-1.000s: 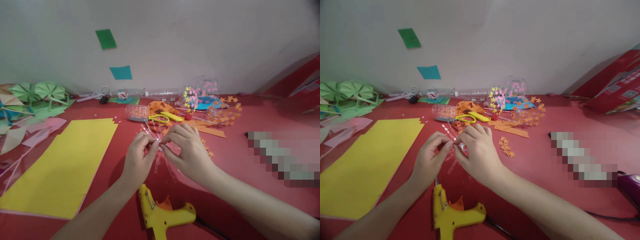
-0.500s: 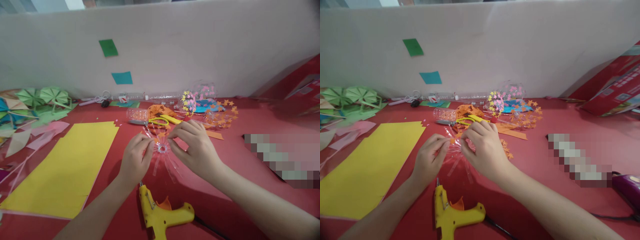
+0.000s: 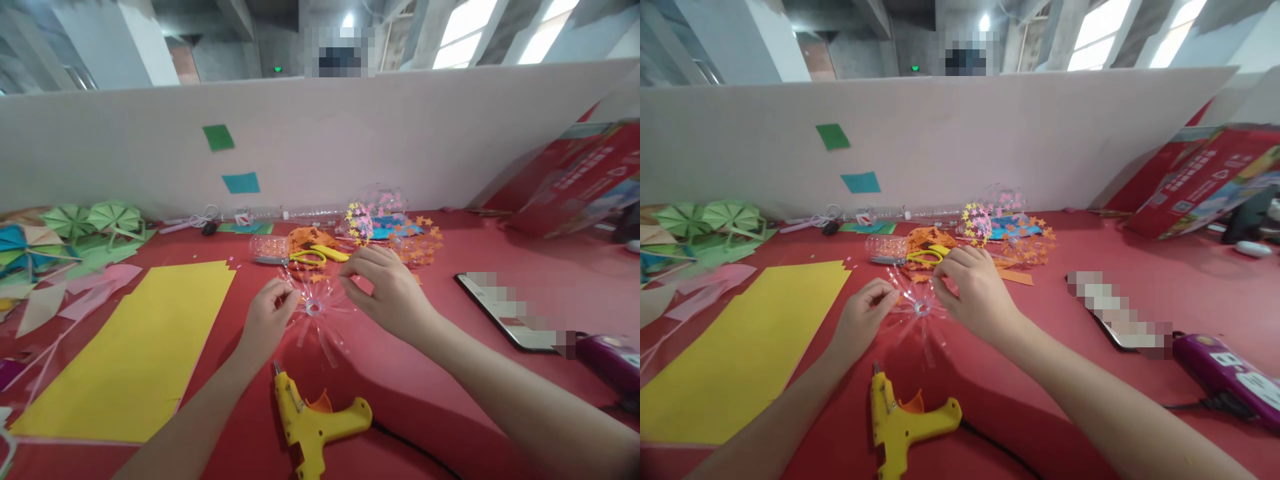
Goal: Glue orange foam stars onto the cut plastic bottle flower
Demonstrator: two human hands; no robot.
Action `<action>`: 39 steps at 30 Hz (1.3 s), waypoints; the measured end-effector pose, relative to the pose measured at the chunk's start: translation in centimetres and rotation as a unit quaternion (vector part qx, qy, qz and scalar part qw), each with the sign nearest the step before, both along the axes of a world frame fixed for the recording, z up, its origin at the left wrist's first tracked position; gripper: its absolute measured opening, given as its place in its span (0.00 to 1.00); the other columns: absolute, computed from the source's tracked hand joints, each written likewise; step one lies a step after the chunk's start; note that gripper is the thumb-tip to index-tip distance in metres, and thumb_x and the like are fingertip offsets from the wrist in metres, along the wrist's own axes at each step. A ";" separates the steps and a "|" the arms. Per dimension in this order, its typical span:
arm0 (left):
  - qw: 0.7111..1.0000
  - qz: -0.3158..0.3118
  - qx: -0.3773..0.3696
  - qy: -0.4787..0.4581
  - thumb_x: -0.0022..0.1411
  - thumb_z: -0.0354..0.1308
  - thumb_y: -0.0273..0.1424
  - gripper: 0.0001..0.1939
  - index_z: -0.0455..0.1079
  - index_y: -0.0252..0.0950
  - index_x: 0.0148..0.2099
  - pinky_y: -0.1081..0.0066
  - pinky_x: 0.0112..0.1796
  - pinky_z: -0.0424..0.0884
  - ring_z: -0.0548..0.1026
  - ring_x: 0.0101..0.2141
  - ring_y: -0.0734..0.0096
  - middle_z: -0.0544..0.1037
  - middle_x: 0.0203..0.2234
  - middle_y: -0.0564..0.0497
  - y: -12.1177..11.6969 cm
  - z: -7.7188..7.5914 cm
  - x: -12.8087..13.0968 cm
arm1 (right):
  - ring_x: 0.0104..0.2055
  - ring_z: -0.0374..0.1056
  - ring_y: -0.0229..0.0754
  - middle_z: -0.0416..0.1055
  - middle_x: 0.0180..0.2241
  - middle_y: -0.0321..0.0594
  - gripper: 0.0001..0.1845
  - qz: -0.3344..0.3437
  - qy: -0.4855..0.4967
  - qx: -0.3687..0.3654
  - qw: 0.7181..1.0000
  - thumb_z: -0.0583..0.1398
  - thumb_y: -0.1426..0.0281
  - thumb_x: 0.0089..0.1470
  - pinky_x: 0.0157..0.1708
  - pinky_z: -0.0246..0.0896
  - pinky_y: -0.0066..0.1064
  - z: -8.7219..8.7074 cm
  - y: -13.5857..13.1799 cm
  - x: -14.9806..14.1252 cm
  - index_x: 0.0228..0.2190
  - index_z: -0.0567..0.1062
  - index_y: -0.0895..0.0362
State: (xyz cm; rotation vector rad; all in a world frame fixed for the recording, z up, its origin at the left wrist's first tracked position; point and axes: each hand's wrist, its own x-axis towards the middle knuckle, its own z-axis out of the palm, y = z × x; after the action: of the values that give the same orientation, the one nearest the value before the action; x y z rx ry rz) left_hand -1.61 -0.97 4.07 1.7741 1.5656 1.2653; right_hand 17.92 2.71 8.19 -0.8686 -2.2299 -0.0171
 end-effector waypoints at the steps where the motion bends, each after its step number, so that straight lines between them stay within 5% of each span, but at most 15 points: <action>1: 1.000 -0.003 0.005 0.003 0.60 0.50 0.30 0.13 0.60 0.36 0.23 0.73 0.31 0.61 0.65 0.27 0.74 0.65 0.23 0.55 0.1 0.0 0.0 | 0.32 0.61 0.41 0.69 0.27 0.40 0.08 -0.001 -0.001 0.001 1.000 0.54 0.75 0.54 0.36 0.55 0.34 0.0 -0.1 0.1 0.25 0.70 0.57; 5: 0.998 -0.024 0.034 0.045 0.63 0.48 0.33 0.15 0.61 0.36 0.24 0.73 0.32 0.62 0.65 0.27 0.73 0.64 0.23 0.54 0.3 -0.3 0.0 | 0.31 0.62 0.40 0.69 0.27 0.39 0.08 -0.025 -0.012 -0.019 0.999 0.53 0.76 0.53 0.34 0.55 0.31 -0.1 -0.3 0.7 0.25 0.70 0.57; 11: 0.983 0.002 0.082 0.166 0.64 0.46 0.32 0.14 0.67 0.35 0.28 0.70 0.34 0.63 0.68 0.30 0.70 0.69 0.25 0.51 -0.2 -0.4 -0.2 | 0.33 0.65 0.42 0.70 0.34 0.42 0.06 -0.134 -0.065 -0.156 0.976 0.55 0.70 0.55 0.31 0.54 0.31 -1.1 -0.2 2.1 0.33 0.72 0.58; 15: 0.963 0.016 0.121 0.240 0.64 0.47 0.30 0.12 0.69 0.35 0.32 0.67 0.38 0.64 0.70 0.34 0.66 0.72 0.28 0.48 -0.5 -0.2 -0.4 | 0.30 0.66 0.41 0.72 0.33 0.43 0.09 -0.131 -0.069 -0.197 0.969 0.55 0.67 0.56 0.29 0.54 0.30 -2.3 -0.1 2.8 0.34 0.72 0.58; 19: 0.980 0.020 0.070 0.184 0.65 0.44 0.34 0.17 0.64 0.36 0.25 0.71 0.31 0.63 0.69 0.27 0.70 0.69 0.23 0.52 -0.7 -0.1 -0.2 | 0.28 0.67 0.39 0.73 0.28 0.39 0.08 -0.099 -0.065 -0.228 0.966 0.56 0.66 0.55 0.27 0.55 0.28 -3.0 -0.6 2.5 0.33 0.72 0.57; 23: 0.993 0.021 0.025 0.111 0.62 0.48 0.36 0.14 0.68 0.37 0.28 0.71 0.32 0.65 0.71 0.29 0.69 0.73 0.25 0.51 -0.7 -0.2 -0.1 | 0.27 0.67 0.39 0.74 0.28 0.39 0.08 -0.081 -0.050 -0.246 0.965 0.57 0.65 0.54 0.26 0.55 0.27 -3.4 -1.3 1.5 0.32 0.72 0.57; 29: 0.998 0.022 -0.044 0.033 0.56 0.52 0.37 0.12 0.70 0.37 0.27 0.69 0.32 0.66 0.73 0.28 0.66 0.76 0.23 0.52 -0.6 -0.1 -0.4 | 0.26 0.64 0.36 0.72 0.26 0.37 0.08 -0.060 -0.036 -0.244 0.967 0.57 0.80 0.47 0.27 0.55 0.25 -4.9 -1.1 0.3 0.30 0.72 0.58; 39: 0.999 0.015 -0.034 -0.002 0.57 0.53 0.38 0.11 0.72 0.37 0.33 0.67 0.35 0.70 0.76 0.32 0.64 0.79 0.28 0.49 -0.8 -0.3 -0.7 | 0.31 0.66 0.39 0.72 0.29 0.41 0.09 -0.034 -0.018 -0.205 0.978 0.55 0.82 0.47 0.32 0.57 0.28 -6.0 0.0 0.3 0.28 0.72 0.59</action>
State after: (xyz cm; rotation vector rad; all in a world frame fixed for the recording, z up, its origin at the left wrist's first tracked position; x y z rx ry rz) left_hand -2.33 -1.75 3.78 1.7110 1.6198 1.2151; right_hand 18.20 2.66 2.18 -1.1709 -2.2736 0.4099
